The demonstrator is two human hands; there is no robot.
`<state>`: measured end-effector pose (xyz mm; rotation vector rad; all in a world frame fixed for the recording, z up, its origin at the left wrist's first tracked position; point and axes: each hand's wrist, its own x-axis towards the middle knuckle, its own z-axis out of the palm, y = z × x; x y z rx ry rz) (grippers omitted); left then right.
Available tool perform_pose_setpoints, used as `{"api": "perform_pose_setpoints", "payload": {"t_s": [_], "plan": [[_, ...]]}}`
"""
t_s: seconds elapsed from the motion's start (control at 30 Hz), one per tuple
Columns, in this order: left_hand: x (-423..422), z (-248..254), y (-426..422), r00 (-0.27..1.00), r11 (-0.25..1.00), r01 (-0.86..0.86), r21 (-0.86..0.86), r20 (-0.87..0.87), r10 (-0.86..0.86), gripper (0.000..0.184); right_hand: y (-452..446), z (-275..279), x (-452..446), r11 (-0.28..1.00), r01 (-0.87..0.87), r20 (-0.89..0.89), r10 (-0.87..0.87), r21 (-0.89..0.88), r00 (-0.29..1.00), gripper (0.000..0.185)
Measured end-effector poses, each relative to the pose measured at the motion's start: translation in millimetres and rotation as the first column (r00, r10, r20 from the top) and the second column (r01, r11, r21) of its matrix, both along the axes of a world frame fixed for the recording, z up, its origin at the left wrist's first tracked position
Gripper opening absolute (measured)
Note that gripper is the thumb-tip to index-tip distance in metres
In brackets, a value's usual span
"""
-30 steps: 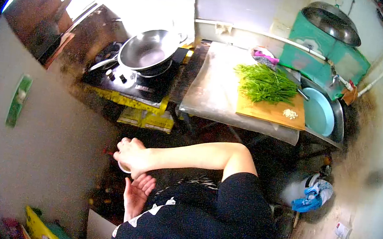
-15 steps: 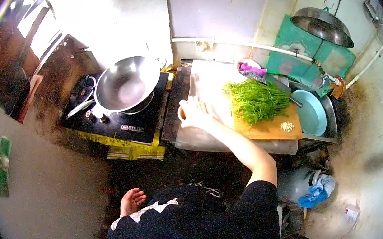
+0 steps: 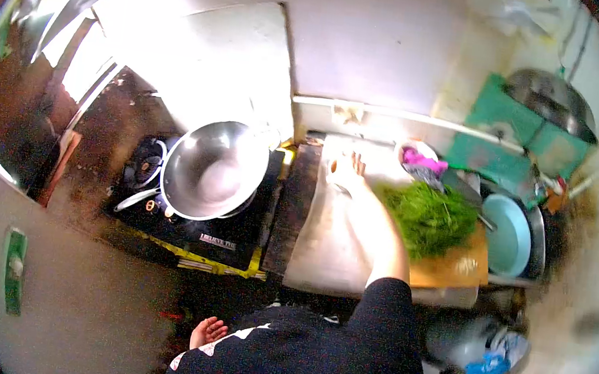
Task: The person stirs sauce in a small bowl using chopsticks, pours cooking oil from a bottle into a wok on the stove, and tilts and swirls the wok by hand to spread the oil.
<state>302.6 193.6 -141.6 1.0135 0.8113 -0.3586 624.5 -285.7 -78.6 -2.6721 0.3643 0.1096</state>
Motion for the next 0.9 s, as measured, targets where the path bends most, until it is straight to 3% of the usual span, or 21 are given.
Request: {"api": "perform_pose_setpoints", "payload": {"t_s": [0.1, 0.27, 0.33, 0.37, 0.47, 0.57, 0.63, 0.67, 0.77, 0.8, 0.87, 0.9], "plan": [[-1, 13, -16, 0.997, 0.996, -0.070, 0.054, -0.030, 0.072, 0.033, -8, 3, 9, 0.997, -0.078, -0.081, 0.080, 0.018, 0.994, 0.083], [2, 6, -27, 0.996, 0.997, -0.070, 0.018, -0.054, 0.071, 0.029, -15, -33, 21, 0.986, -0.009, 0.116, 0.029, -0.168, 0.993, 0.091], [6, 3, -31, 0.998, 0.999, -0.043, 0.008, -0.037, 0.044, 0.028, -16, -20, 20, 0.998, -0.057, -0.090, 0.054, -0.036, 0.994, 0.101], [13, 10, -34, 0.999, 1.000, -0.018, 0.013, -0.042, 0.019, 0.028, -12, -12, 16, 0.997, -0.069, -0.098, 0.065, -0.034, 0.993, 0.101], [36, 36, -40, 0.997, 0.996, 0.069, 0.054, -0.033, -0.067, 0.023, -8, 2, -2, 0.997, -0.017, 0.086, 0.024, -0.081, 0.996, 0.106], [64, 38, -23, 0.974, 0.968, 0.202, 0.149, 0.067, -0.214, 0.024, -13, 13, -25, 1.000, 0.003, 0.423, -0.016, 0.031, 0.906, 0.076], [87, 42, -9, 0.959, 0.941, 0.256, 0.221, 0.067, -0.276, 0.023, -11, 40, -57, 1.000, -0.027, 0.580, 0.018, 0.007, 0.814, 0.055], [101, 43, 2, 0.940, 0.916, 0.291, 0.274, 0.098, -0.328, 0.022, -10, 38, -69, 1.000, 0.003, 0.677, 0.016, -0.027, 0.736, 0.044], [151, 70, 36, 0.853, 0.786, 0.331, 0.522, 0.190, -0.486, 0.022, -7, 26, -114, 0.996, -0.010, 0.687, -0.051, 0.084, 0.725, 0.033], [173, 67, 56, 0.821, 0.748, 0.282, 0.601, 0.252, -0.512, 0.019, -1, 23, -130, 0.987, -0.014, 0.680, -0.098, 0.158, 0.727, 0.028], [220, 88, 83, 0.681, 0.479, 0.038, 0.877, 0.328, -0.655, 0.012, 18, 19, -160, 0.977, 0.060, 0.654, -0.182, 0.205, 0.734, 0.027], [242, 101, 93, 0.608, 0.370, -0.091, 0.925, 0.346, -0.715, 0.010, 28, 17, -173, 0.961, 0.109, 0.629, -0.250, 0.254, 0.736, 0.025]]}}
